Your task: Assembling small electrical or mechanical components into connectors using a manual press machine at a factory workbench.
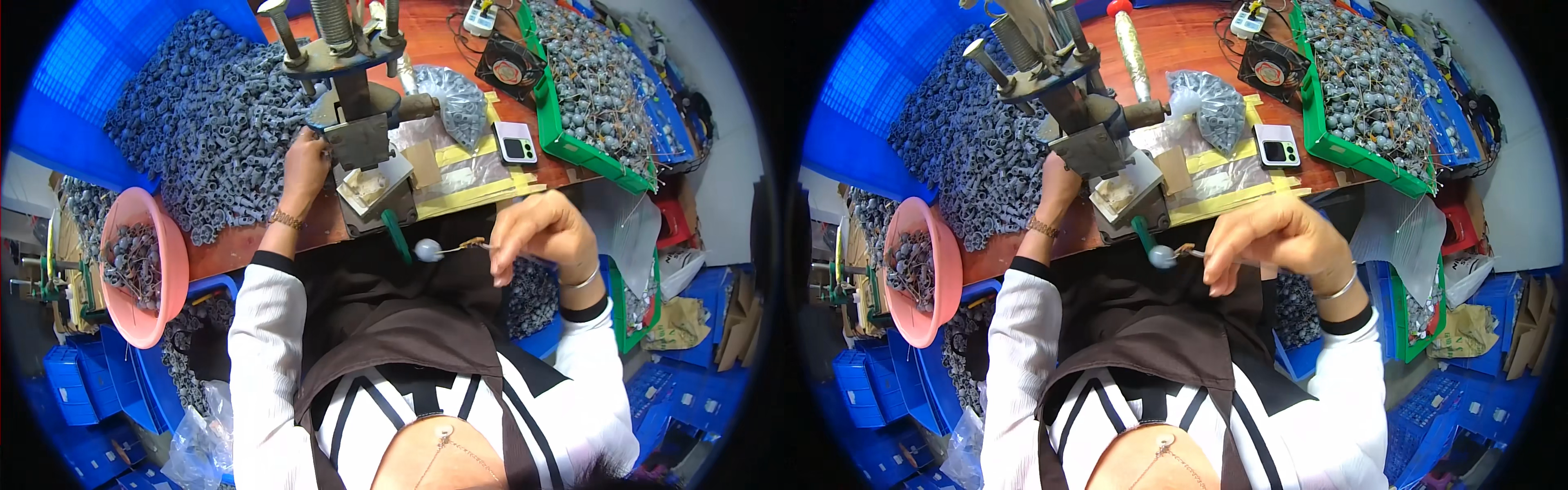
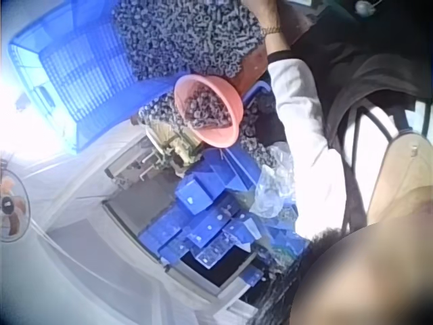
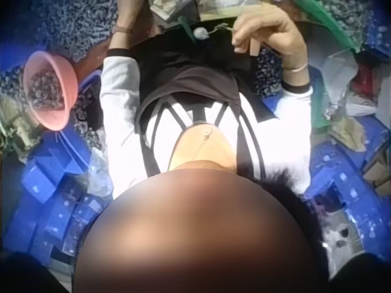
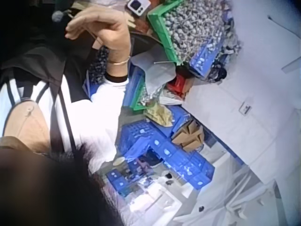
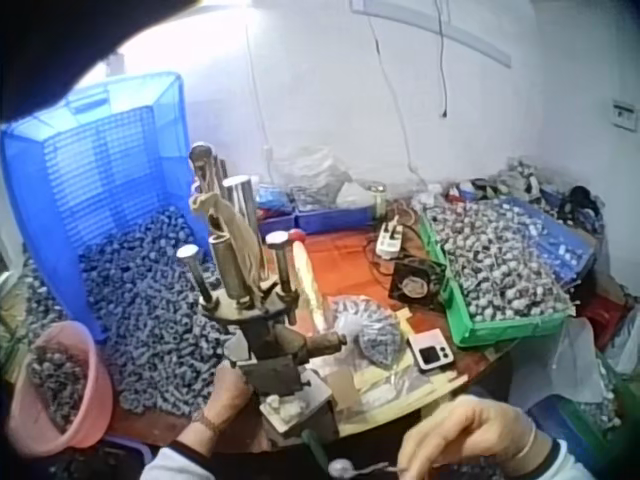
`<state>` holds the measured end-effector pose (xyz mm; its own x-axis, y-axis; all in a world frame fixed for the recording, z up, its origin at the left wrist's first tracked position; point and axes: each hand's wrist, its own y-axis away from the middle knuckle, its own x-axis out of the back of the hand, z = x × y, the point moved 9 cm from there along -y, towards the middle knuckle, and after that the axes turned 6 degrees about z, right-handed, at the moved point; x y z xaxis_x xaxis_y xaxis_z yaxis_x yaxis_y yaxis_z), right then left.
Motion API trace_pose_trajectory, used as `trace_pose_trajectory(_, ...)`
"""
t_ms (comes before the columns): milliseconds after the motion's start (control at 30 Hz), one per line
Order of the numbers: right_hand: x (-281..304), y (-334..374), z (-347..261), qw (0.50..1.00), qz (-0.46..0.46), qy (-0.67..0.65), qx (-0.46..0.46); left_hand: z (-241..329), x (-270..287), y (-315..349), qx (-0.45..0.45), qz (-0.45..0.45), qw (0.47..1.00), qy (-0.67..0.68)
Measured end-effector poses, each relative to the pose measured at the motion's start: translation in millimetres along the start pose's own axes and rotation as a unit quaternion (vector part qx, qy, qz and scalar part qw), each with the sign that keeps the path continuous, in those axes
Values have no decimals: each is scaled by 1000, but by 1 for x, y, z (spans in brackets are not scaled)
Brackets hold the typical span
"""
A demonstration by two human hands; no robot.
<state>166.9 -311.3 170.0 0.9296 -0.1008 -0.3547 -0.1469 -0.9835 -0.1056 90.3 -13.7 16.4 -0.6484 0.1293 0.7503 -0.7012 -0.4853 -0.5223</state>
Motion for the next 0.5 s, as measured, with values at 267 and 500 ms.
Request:
trace_pose_trajectory(267, 12, 0, 32, 979, 51, 139, 137, 77, 42, 57, 137, 20, 941, 309)
trace_pose_trajectory(500, -20, -12, 54, 957, 15, 257, 134, 90, 13, 56, 123, 27, 957, 263)
